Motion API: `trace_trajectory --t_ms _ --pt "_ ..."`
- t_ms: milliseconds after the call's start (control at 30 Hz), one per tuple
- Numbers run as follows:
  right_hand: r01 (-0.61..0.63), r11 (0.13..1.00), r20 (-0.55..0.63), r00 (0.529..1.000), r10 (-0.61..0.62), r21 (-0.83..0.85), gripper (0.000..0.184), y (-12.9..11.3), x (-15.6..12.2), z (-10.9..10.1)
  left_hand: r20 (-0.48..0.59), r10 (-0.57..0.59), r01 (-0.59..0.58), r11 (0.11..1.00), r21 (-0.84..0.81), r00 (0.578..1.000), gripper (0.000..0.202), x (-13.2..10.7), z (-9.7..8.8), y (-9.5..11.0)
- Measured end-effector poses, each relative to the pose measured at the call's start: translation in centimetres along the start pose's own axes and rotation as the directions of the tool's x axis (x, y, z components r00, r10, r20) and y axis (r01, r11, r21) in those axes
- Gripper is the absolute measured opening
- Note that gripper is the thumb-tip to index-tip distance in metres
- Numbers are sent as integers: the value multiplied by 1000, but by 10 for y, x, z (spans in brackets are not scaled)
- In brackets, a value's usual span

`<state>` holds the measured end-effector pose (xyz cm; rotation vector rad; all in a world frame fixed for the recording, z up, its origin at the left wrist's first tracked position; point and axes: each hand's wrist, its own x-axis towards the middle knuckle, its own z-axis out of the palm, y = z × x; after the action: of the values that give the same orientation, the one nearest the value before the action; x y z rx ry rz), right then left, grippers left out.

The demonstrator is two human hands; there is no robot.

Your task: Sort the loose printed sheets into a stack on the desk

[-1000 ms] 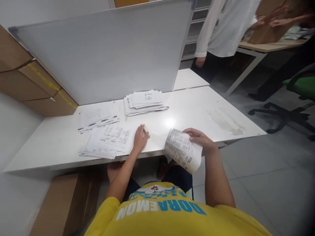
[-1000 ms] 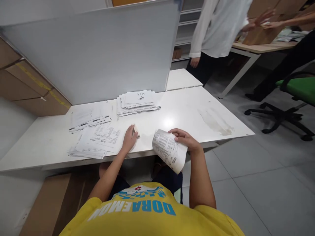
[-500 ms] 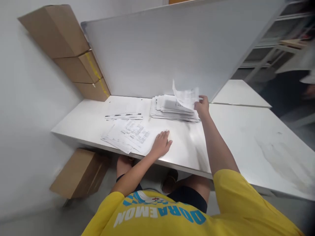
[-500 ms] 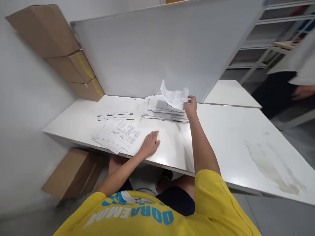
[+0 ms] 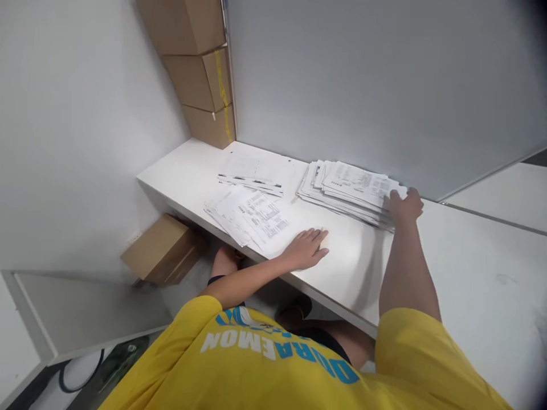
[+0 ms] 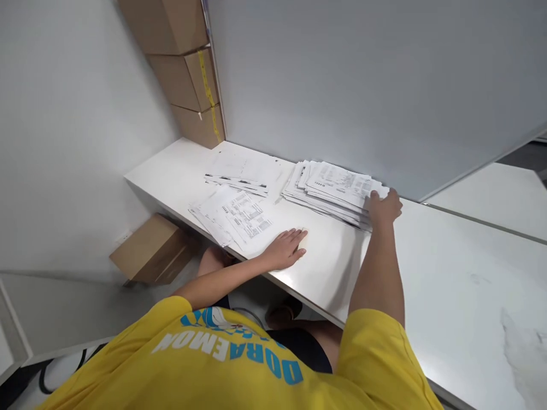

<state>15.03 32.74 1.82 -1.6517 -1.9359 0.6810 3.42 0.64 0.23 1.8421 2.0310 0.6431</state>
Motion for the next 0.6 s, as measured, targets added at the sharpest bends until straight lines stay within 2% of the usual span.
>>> trace_trajectory --t_ms 133,333,533,600 --pt "3 1000 124 992 -3 3 58 15 0 -1 -20 5 -5 1000 10 1000 61 4 4 -1" --pt "18 994 267 964 11 -106 69 3 21 -2 -42 28 -27 999 22 999 61 10 9 -2" --pt "66 977 245 969 -15 -201 66 5 19 12 -49 28 -27 1000 6 998 61 8 7 1" --pt "164 970 237 964 -119 -182 62 12 12 15 -45 15 -16 1000 -10 999 62 9 8 2"
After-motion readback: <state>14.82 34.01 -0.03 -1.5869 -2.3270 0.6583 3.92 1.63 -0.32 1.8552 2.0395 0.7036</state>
